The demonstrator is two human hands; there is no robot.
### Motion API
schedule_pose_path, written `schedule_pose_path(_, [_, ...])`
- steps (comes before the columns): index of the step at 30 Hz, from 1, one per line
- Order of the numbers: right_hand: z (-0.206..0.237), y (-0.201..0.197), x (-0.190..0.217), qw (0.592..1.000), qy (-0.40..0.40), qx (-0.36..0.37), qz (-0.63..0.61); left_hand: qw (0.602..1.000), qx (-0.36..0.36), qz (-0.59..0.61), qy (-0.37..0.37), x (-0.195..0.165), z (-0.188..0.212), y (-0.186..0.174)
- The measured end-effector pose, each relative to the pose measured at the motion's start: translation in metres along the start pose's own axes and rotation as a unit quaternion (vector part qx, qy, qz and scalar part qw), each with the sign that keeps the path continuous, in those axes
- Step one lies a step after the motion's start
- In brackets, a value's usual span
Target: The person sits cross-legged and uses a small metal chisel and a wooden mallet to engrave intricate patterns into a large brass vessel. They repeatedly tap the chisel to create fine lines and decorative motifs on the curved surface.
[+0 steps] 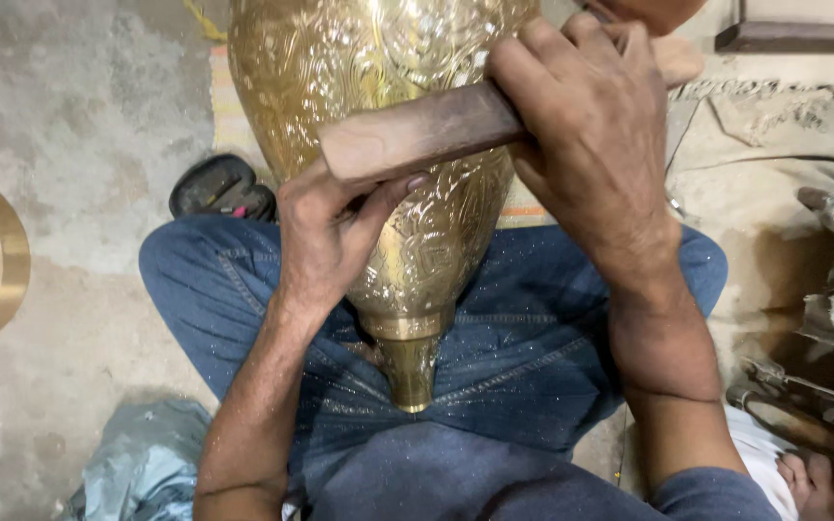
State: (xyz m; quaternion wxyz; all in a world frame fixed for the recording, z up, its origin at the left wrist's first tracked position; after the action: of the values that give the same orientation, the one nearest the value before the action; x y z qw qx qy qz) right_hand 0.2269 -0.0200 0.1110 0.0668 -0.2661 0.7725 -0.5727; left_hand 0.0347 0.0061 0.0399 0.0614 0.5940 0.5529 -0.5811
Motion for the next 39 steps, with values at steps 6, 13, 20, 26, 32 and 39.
schedule_pose_path(6, [-0.001,0.01,-0.005,0.998,0.033,0.046,0.019,0.999,0.015,-0.036,-0.024,0.011,0.004,0.005])
schedule_pose_path(13, [-0.003,-0.002,-0.001,0.999,0.026,0.023,0.0,1.0,0.016,-0.008,-0.021,0.018,0.006,0.006])
schedule_pose_path(20, [0.009,0.001,0.0,0.995,0.023,-0.001,0.1,1.0,-0.004,0.0,-0.001,0.009,0.01,-0.003])
schedule_pose_path(26, [0.043,0.021,-0.022,0.988,0.095,0.006,0.122,0.999,0.027,0.016,-0.021,0.012,0.002,-0.005])
schedule_pose_path(32, [0.065,0.067,-0.072,0.981,0.188,0.008,0.05,0.998,0.031,0.05,0.014,-0.002,-0.009,0.001])
schedule_pose_path(39, [0.055,0.05,-0.06,0.982,0.156,-0.024,0.105,0.999,0.035,-0.027,0.011,0.002,-0.008,0.006])
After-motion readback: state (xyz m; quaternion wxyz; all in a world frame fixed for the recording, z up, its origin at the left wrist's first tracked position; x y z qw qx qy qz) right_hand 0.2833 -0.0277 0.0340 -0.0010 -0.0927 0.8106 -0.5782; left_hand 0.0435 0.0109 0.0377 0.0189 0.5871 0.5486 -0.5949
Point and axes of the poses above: each hand's wrist, its own z-axis away from the middle knuckle, its own y-axis out of the palm, x = y × z, the point moved 6 cm from there along -z, towards the middle knuckle, and after that the axes turned 14 degrees about x, right-handed, at the moved point
